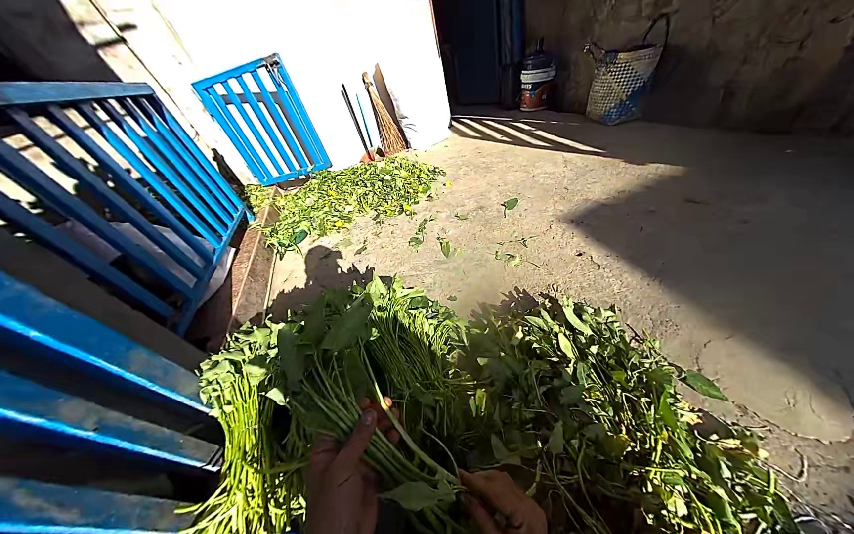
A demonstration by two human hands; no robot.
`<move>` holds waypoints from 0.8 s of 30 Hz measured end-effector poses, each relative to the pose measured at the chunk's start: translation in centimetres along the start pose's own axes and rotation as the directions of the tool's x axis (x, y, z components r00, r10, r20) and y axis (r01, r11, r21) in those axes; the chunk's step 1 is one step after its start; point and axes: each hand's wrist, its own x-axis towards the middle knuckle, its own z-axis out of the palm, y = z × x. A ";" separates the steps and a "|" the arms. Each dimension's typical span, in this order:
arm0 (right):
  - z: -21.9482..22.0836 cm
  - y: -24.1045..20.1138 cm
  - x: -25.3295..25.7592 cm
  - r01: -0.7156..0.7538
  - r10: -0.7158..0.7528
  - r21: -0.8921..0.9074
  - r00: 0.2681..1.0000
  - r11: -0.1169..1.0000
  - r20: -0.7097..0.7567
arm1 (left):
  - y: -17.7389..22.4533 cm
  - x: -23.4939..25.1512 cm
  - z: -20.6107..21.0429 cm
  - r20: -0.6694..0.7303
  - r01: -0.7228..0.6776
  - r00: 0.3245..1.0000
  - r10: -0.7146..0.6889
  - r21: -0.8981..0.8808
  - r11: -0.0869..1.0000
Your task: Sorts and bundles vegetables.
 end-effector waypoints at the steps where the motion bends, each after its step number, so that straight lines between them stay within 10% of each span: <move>1: -0.1 0.2 0.0 0.025 -0.025 -0.038 1.000 0.999 -0.002 | 0.1 0.0 -0.2 0.005 0.005 1.000 -0.005 0.001 1.000; 7: -0.5 -0.5 2.1 -0.138 0.180 -0.198 0.960 0.970 0.213 | 0.3 -0.6 -0.7 0.195 0.015 0.981 -0.019 0.025 1.000; 12: -1.0 -2.4 6.0 -0.393 0.206 0.227 0.797 0.891 0.568 | 0.1 -0.5 -0.9 0.350 0.020 0.937 -0.028 0.026 0.999; 21: 0.1 -3.7 6.2 -0.593 0.335 0.612 0.803 0.523 0.493 | 0.0 -0.6 -1.1 0.440 0.029 0.897 -0.030 0.010 1.000; 24: 0.6 -4.1 5.9 -0.542 0.420 0.563 0.840 0.624 0.344 | -0.7 -0.8 -0.6 0.401 -0.003 0.916 0.009 -0.016 1.000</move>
